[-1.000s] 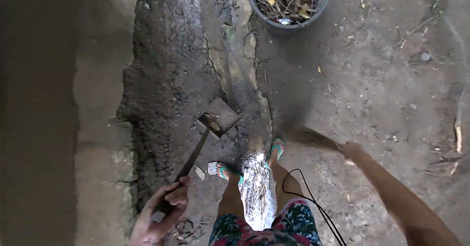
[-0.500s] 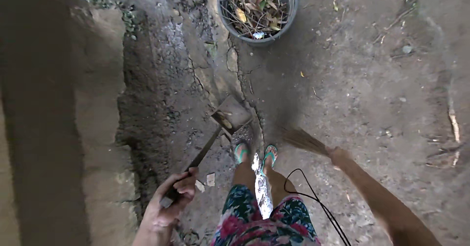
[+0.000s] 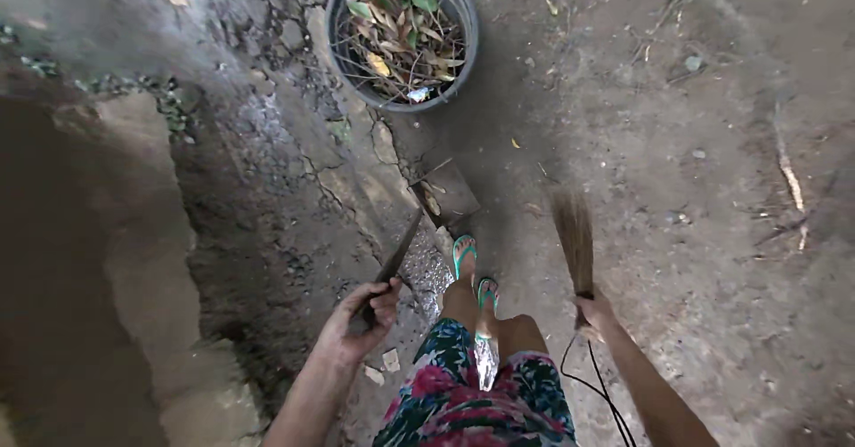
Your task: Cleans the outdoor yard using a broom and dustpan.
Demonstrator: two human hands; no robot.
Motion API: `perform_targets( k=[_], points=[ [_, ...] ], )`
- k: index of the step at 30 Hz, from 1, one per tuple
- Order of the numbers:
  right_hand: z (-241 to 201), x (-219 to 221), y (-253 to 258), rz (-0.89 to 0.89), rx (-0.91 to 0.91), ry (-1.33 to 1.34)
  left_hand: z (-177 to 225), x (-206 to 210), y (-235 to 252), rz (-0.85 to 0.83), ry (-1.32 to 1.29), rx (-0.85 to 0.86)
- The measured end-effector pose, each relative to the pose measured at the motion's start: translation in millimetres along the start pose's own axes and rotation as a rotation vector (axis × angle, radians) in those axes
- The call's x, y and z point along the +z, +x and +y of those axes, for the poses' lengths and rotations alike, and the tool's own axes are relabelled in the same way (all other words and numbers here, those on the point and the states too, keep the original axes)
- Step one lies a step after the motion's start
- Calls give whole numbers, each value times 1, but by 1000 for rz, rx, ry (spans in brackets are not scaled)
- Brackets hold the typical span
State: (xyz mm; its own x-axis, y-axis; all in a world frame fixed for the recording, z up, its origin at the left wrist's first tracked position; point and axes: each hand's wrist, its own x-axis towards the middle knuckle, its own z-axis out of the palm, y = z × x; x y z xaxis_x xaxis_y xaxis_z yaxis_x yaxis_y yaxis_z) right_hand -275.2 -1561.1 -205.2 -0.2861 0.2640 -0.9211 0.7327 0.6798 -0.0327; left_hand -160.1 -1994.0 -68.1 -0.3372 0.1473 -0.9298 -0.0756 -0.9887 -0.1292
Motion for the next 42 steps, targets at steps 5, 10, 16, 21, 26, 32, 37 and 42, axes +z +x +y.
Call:
perform_targets(
  k=[5,10,16,21,26,32,37,42],
  points=[
    [-94,36,26,-117,-1,502,-16,85,66,137,164,27],
    [-110,-20,10,-303,-135,469,-43,125,120,169,195,64],
    [-135,-86,44,-18,-201,23,-73,173,149,235,73,128],
    [-156,-28,89,-38,-184,93,-89,187,165,254,121,135],
    [-130,2,39,-357,-197,-3,-90,183,171,236,125,151],
    [-159,-55,22,-233,-343,-198,-73,185,144,209,-2,128],
    [-226,-29,87,-25,-318,-270,-70,196,155,233,-38,144],
    [-191,16,65,-295,-319,-337,-69,200,168,247,-30,144]
  ],
)
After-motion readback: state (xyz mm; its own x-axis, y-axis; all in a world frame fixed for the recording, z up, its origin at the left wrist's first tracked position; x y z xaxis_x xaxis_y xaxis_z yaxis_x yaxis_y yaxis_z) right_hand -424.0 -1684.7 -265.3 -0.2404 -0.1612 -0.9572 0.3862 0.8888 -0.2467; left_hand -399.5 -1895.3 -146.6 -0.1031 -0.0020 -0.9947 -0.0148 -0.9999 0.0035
